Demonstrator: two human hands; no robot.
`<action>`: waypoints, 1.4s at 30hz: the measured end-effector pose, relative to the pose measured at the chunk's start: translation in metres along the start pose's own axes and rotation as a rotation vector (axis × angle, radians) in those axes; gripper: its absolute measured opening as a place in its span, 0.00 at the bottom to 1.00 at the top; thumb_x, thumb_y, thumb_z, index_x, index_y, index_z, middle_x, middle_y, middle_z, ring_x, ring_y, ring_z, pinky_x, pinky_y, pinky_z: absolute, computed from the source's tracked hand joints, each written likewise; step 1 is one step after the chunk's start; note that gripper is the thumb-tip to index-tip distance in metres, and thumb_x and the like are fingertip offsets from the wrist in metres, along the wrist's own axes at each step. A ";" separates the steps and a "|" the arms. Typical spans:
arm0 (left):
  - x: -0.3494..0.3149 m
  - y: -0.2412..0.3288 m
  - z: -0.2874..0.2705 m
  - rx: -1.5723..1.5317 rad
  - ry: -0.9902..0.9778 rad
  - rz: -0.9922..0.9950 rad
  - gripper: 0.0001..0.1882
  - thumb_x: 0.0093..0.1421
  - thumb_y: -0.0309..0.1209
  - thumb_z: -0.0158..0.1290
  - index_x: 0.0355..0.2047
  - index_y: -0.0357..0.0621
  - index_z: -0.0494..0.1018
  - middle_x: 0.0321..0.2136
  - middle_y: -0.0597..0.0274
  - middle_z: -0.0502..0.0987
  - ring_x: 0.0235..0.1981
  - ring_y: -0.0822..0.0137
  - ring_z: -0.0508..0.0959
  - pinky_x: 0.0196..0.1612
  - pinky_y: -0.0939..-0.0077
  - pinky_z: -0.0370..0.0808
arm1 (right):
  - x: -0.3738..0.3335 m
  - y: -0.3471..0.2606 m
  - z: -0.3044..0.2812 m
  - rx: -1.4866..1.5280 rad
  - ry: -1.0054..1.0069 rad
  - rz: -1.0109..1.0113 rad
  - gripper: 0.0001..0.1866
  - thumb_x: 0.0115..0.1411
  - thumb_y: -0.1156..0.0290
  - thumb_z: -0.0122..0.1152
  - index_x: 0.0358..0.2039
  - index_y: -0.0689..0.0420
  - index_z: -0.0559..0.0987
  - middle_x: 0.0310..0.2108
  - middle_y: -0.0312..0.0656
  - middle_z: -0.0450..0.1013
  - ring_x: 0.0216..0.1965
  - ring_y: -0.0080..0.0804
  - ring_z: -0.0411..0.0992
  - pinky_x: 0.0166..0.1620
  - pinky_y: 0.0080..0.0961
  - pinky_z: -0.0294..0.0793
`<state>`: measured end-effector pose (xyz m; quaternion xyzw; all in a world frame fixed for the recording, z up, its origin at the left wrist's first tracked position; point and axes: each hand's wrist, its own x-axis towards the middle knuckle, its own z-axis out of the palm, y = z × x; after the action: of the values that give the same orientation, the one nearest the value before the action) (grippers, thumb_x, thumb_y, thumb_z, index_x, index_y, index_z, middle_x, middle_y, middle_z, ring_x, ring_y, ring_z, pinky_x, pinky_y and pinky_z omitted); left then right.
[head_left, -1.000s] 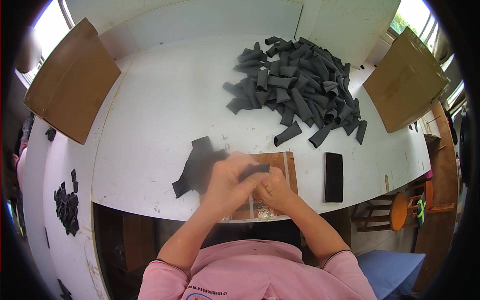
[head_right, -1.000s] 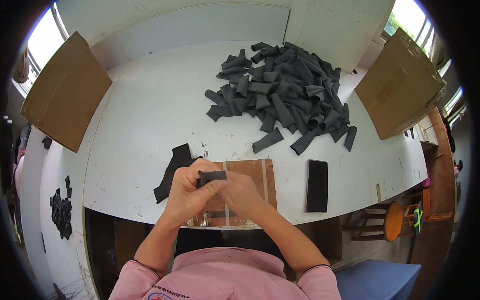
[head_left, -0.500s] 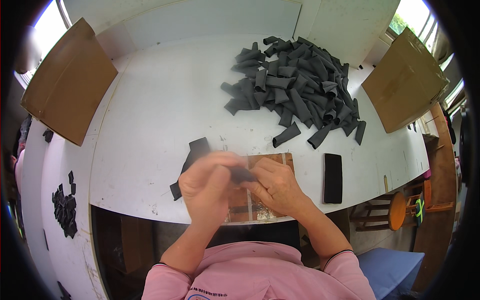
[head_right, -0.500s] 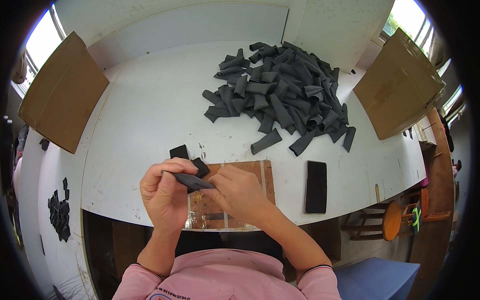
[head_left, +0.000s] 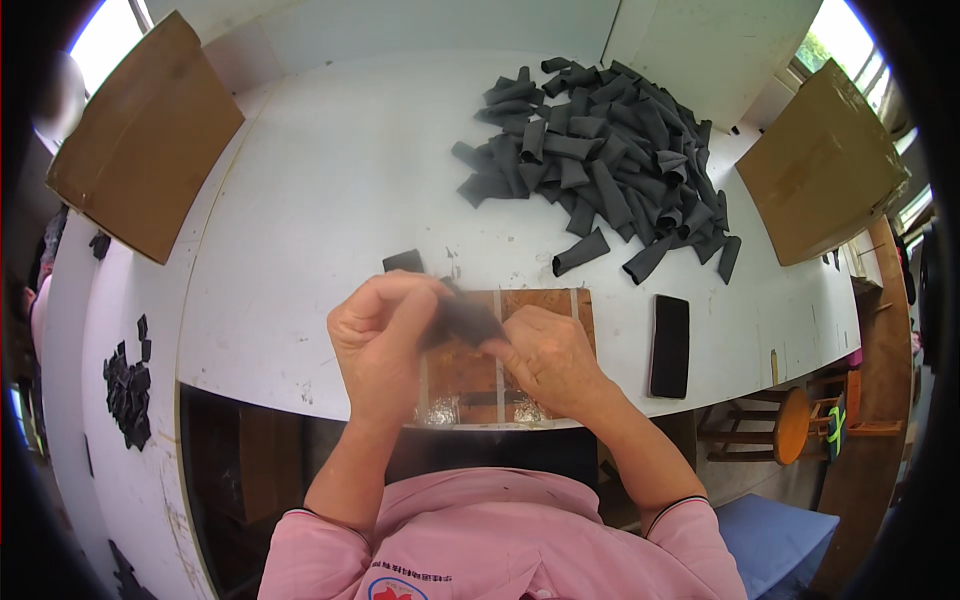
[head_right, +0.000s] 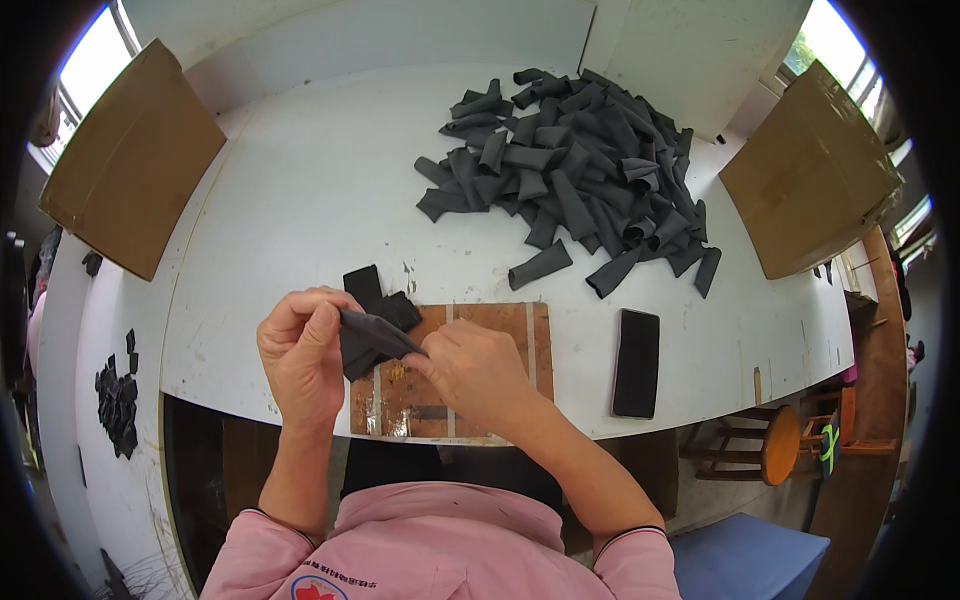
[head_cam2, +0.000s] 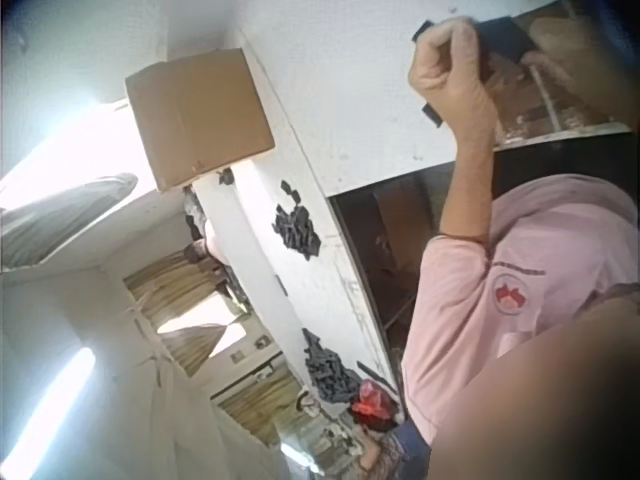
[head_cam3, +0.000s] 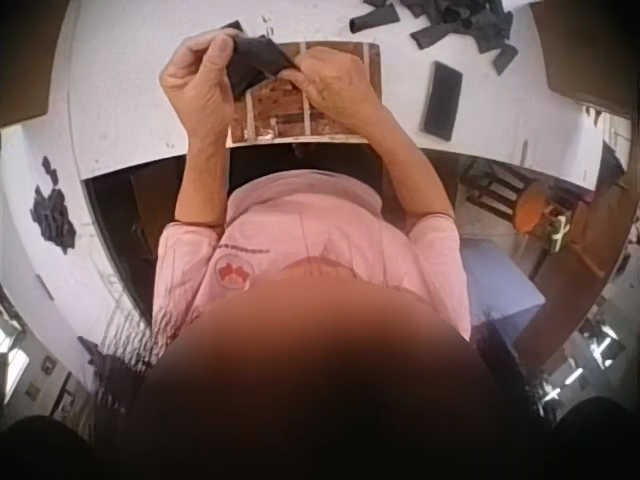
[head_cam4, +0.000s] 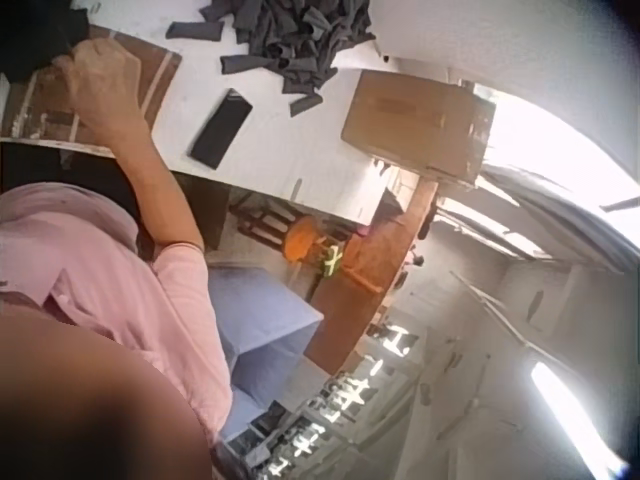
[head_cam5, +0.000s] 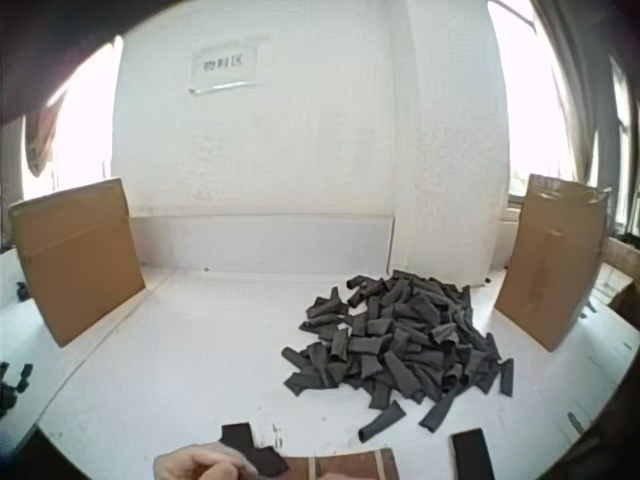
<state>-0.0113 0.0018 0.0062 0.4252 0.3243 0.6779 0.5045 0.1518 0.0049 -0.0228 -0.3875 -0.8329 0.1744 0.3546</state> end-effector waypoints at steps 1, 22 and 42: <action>0.001 0.003 0.000 0.049 -0.025 0.022 0.03 0.54 0.22 0.49 0.25 0.35 0.72 0.25 0.60 0.74 0.27 0.73 0.71 0.35 0.81 0.66 | 0.000 0.000 0.001 -0.018 0.029 -0.014 0.11 0.52 0.69 0.55 0.18 0.61 0.69 0.15 0.44 0.63 0.19 0.41 0.65 0.22 0.33 0.63; 0.003 -0.053 -0.089 1.440 0.091 0.161 0.11 0.51 0.27 0.51 0.33 0.33 0.69 0.22 0.55 0.71 0.26 0.62 0.71 0.30 0.73 0.68 | 0.055 -0.010 -0.038 0.233 0.036 -0.040 0.21 0.51 0.58 0.57 0.10 0.59 0.67 0.11 0.37 0.62 0.13 0.27 0.62 0.18 0.22 0.61; -0.066 -0.039 -0.046 -0.793 0.154 -0.751 0.10 0.55 0.25 0.48 0.38 0.41 0.65 0.30 0.62 0.70 0.21 0.76 0.66 0.16 0.88 0.60 | -0.032 -0.055 0.055 0.568 0.303 0.500 0.09 0.49 0.72 0.60 0.31 0.62 0.73 0.26 0.38 0.67 0.23 0.26 0.67 0.25 0.20 0.67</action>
<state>-0.0290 -0.0509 -0.0637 0.0067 0.2094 0.5505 0.8081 0.0971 -0.0555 -0.0442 -0.4858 -0.5701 0.4194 0.5129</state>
